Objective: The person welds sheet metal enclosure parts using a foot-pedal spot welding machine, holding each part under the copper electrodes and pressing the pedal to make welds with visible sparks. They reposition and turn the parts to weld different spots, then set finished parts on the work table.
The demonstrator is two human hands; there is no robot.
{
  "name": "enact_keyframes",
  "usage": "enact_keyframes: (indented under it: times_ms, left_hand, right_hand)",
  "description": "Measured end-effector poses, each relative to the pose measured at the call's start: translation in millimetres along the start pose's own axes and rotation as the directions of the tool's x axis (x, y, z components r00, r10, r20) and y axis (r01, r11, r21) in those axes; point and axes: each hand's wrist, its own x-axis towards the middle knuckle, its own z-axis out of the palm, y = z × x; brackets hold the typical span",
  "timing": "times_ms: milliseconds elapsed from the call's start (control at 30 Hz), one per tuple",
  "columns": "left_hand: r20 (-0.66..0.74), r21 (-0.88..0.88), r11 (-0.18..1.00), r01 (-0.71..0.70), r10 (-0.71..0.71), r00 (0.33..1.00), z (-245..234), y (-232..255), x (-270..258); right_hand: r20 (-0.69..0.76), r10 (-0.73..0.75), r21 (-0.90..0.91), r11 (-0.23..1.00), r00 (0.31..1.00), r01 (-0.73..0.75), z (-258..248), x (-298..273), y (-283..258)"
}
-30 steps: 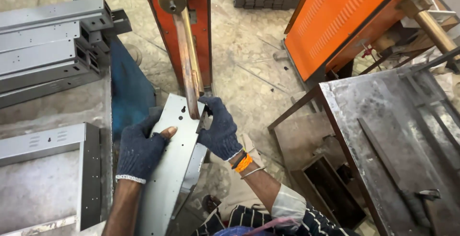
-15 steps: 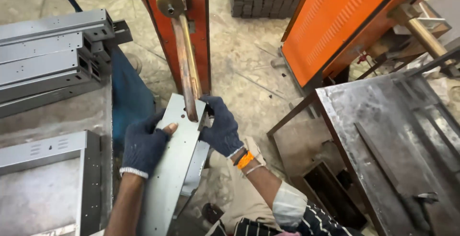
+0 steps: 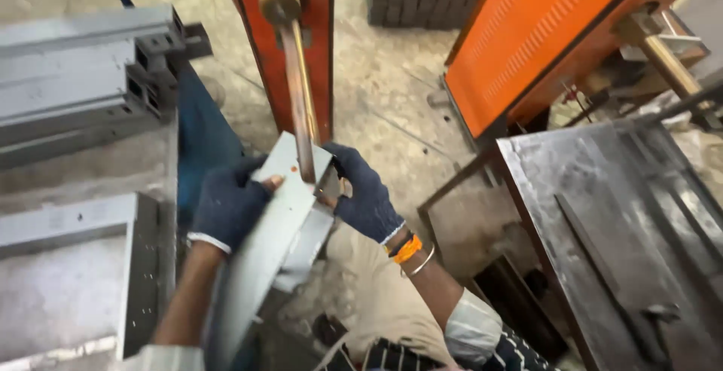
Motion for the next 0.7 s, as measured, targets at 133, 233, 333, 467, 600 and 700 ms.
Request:
enact_keyframes:
  times_ms: [133, 233, 333, 467, 600, 700]
  left_hand:
    - [-0.012, 0.076, 0.996, -0.051, 0.052, 0.999, -21.9, -3.2, 16.0]
    - [0.049, 0.158, 0.987, 0.034, -0.042, 0.998, -29.0, 1.1, 7.7]
    - [0.095, 0.170, 0.980, 0.104, -0.121, 0.988, -33.5, 9.5, 14.6]
    - [0.074, 0.152, 0.976, 0.155, -0.168, 0.983, -36.2, 15.2, 20.0]
    - [0.123, 0.140, 0.968, 0.208, -0.225, 0.966, -34.3, 16.0, 19.0]
    - [0.116, 0.189, 0.967, 0.174, -0.198, 0.973, -31.9, 6.9, 20.9]
  right_hand:
    - [0.067, 0.036, -0.038, 0.999, 0.997, -0.033, 6.0, -8.5, -24.6]
    - [0.052, 0.181, -0.025, 0.983, 0.982, -0.180, 18.2, -33.8, -39.4]
    - [-0.044, 0.075, -0.148, 0.986, 0.996, -0.081, 19.9, -32.6, -43.5]
    - [-0.012, 0.108, -0.141, 0.984, 0.994, -0.108, 23.2, -29.5, -38.4]
    - [-0.028, 0.198, -0.165, 0.966, 0.980, -0.200, 24.1, -33.3, -38.6]
    - [-0.030, 0.147, -0.176, 0.973, 0.989, -0.150, 24.9, -35.1, -33.4]
